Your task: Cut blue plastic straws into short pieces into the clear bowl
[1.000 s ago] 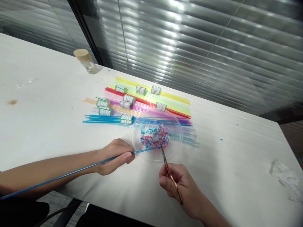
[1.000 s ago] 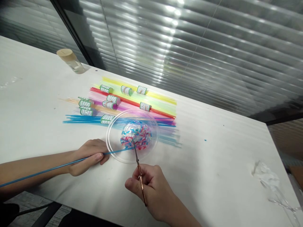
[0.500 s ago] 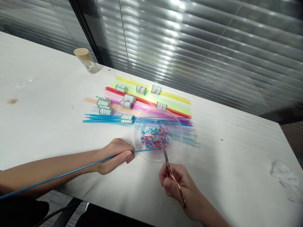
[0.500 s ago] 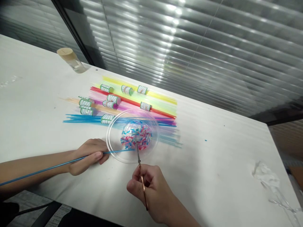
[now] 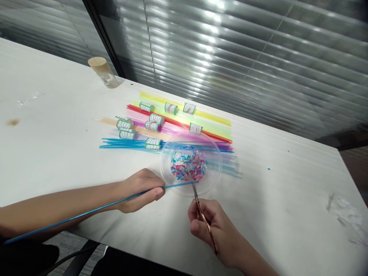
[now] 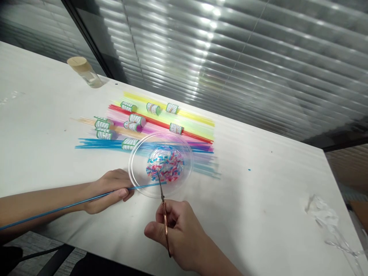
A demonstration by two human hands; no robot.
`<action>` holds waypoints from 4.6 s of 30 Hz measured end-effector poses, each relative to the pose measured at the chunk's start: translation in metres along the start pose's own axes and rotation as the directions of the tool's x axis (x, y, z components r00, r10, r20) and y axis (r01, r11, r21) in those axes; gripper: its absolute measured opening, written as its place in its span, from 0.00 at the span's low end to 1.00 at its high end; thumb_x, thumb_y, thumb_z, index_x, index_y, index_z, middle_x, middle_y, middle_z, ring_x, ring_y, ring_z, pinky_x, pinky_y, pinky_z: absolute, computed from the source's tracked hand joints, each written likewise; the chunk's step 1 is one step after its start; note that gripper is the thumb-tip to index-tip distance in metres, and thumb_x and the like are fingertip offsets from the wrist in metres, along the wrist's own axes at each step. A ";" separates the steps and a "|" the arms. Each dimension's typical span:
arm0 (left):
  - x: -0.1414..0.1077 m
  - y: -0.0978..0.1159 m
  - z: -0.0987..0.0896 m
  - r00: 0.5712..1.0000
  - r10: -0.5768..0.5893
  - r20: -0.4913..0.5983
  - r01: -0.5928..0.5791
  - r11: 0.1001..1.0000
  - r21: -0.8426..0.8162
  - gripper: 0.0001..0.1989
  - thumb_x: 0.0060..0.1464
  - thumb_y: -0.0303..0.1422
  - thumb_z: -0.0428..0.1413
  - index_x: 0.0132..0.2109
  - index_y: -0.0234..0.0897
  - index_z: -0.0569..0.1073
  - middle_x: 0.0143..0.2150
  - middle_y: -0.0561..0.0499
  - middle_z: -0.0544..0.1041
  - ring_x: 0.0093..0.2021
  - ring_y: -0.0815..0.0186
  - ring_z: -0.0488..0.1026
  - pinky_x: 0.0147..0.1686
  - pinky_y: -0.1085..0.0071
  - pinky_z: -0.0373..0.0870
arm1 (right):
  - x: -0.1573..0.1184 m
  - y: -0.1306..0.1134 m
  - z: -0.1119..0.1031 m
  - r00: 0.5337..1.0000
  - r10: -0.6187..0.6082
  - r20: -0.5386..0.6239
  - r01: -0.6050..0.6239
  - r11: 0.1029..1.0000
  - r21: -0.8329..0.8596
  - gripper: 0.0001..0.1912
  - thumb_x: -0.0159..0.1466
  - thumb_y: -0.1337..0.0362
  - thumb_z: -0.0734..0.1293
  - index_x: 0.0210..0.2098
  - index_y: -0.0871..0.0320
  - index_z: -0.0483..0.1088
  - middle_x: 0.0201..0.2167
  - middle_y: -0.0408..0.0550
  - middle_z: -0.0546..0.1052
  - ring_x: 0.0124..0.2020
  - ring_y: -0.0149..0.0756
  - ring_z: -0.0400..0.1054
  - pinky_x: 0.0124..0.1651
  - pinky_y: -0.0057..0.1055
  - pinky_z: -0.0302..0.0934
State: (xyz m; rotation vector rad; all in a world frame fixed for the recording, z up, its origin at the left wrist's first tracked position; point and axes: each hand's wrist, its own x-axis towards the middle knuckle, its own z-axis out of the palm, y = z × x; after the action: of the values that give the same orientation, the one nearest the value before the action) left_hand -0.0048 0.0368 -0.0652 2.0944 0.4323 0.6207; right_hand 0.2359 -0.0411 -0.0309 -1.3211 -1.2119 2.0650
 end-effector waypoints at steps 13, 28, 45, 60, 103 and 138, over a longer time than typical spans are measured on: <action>-0.001 0.003 -0.006 1.000 -0.005 -0.027 0.003 0.999 -0.054 0.21 0.63 0.48 0.44 0.29 0.38 0.63 0.20 0.54 0.61 0.20 0.68 0.57 0.22 0.68 0.50 | 0.000 0.002 -0.002 0.998 0.008 -0.070 -0.004 0.999 0.053 0.31 0.51 0.34 0.69 0.24 0.56 0.60 0.15 0.33 0.54 0.18 0.24 0.44 0.20 0.25 0.38; -0.009 -0.005 0.001 0.960 -0.104 -0.258 0.062 0.984 -0.167 0.22 0.68 0.34 0.40 0.23 0.36 0.56 0.17 0.56 0.56 0.18 0.73 0.52 0.20 0.71 0.47 | -0.005 0.006 -0.009 0.991 -0.120 -0.062 0.121 0.992 0.022 0.31 0.57 0.34 0.65 0.25 0.57 0.59 0.19 0.35 0.53 0.21 0.26 0.44 0.22 0.27 0.38; -0.007 -0.003 0.000 0.985 -0.096 -0.146 0.075 0.988 -0.138 0.20 0.68 0.35 0.41 0.25 0.38 0.51 0.20 0.57 0.51 0.21 0.71 0.50 0.24 0.68 0.46 | 0.001 0.011 -0.006 0.994 -0.008 -0.107 0.015 0.998 0.067 0.29 0.56 0.38 0.69 0.24 0.57 0.60 0.15 0.33 0.54 0.18 0.24 0.45 0.20 0.26 0.39; -0.004 0.000 -0.003 0.994 -0.079 -0.074 0.072 0.993 -0.092 0.20 0.68 0.36 0.40 0.25 0.39 0.52 0.20 0.56 0.54 0.21 0.69 0.52 0.24 0.67 0.48 | -0.003 0.002 -0.005 0.999 -0.024 -0.039 0.023 1.000 -0.014 0.32 0.52 0.32 0.67 0.24 0.56 0.59 0.17 0.34 0.52 0.19 0.25 0.44 0.22 0.26 0.38; 0.000 0.004 -0.005 0.997 -0.056 0.046 0.055 0.998 0.009 0.19 0.67 0.36 0.40 0.26 0.39 0.57 0.19 0.53 0.60 0.21 0.67 0.59 0.24 0.68 0.53 | -0.003 -0.004 -0.002 0.999 0.047 -0.012 -0.048 0.999 -0.014 0.28 0.54 0.38 0.70 0.25 0.56 0.61 0.14 0.33 0.54 0.17 0.25 0.45 0.20 0.25 0.39; -0.004 0.002 -0.001 0.992 -0.119 -0.051 0.108 0.980 -0.167 0.21 0.68 0.37 0.41 0.25 0.36 0.63 0.20 0.54 0.62 0.21 0.71 0.59 0.24 0.72 0.53 | 0.000 0.003 -0.005 0.997 -0.021 -0.074 0.024 0.999 0.034 0.32 0.50 0.33 0.69 0.23 0.57 0.61 0.15 0.34 0.53 0.18 0.25 0.45 0.20 0.25 0.39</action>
State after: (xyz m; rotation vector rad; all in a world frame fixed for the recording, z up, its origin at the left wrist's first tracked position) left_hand -0.0084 0.0348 -0.0638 1.8845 0.5140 0.6325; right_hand 0.2403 -0.0407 -0.0345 -1.3497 -1.1485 1.9947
